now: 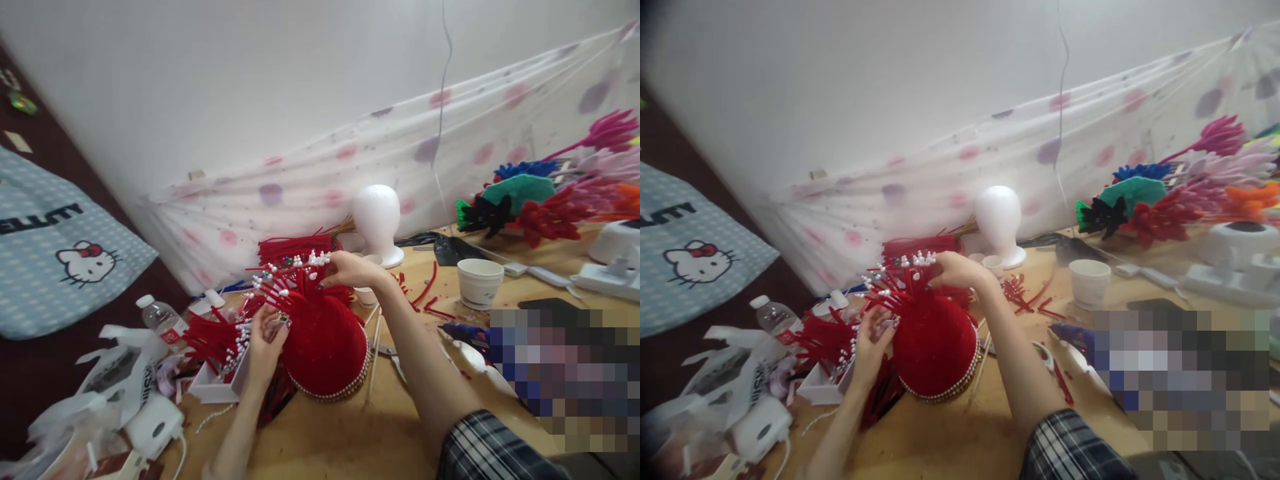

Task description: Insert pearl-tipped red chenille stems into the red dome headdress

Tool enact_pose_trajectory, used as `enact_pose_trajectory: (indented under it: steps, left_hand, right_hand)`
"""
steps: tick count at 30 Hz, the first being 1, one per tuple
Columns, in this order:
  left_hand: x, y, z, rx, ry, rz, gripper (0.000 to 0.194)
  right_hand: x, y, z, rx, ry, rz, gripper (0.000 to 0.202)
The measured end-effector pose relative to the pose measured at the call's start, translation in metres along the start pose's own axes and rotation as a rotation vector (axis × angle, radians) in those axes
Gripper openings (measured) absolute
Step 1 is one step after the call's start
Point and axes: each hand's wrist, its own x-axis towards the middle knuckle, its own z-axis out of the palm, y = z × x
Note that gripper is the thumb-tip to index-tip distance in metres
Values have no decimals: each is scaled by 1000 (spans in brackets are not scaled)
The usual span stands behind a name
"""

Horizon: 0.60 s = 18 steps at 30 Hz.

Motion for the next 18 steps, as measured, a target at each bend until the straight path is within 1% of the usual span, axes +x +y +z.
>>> enact_pose_trajectory:
  steps: [2,3,4,5,6,7,8,9,10,12,13,14,16,17,18]
  left_hand:
    - [1,21,-6,19,183,95,53]
    - [2,37,-8,37,350,235,52]
    - [3,56,-10,63,417,383,57]
    - [5,78,-10,100,405,508,59]
    - [8,100,-8,154,323,584,51]
    - [13,122,-3,266,183,606,39]
    - [20,142,4,396,28,612,32]
    - [29,158,14,477,-124,625,31]
    - [39,171,24,505,-245,615,34]
    - [59,182,47,602,-475,574,49]
    - [67,183,58,660,-584,533,51]
    - [74,182,67,690,-676,494,48]
    - [83,176,80,735,-746,465,39]
    - [85,173,84,714,-740,436,34]
    - [87,169,87,624,-660,388,29]
  right_hand:
    - [-1,2,-4,-26,-3,0,15]
    - [-2,3,-6,-39,1,4,13]
    - [-2,4,-7,-48,1,10,9]
    - [-2,4,-9,-59,-4,15,6]
    - [-2,5,-9,-73,-20,17,5]
    - [-2,5,-10,-90,-41,16,6]
    - [-2,5,-10,-105,-63,11,6]
    - [-1,5,-10,-115,-79,4,6]
    - [-1,6,-10,-117,-87,-5,5]
    - [-1,7,-11,-85,-79,-17,5]
    - [-1,8,-11,-56,-74,-20,5]
    - [-1,9,-12,-24,-75,-21,5]
    - [-2,11,-13,28,-85,-16,6]
    - [-2,12,-14,40,-91,-8,6]
    - [-3,13,-14,40,-94,3,7]
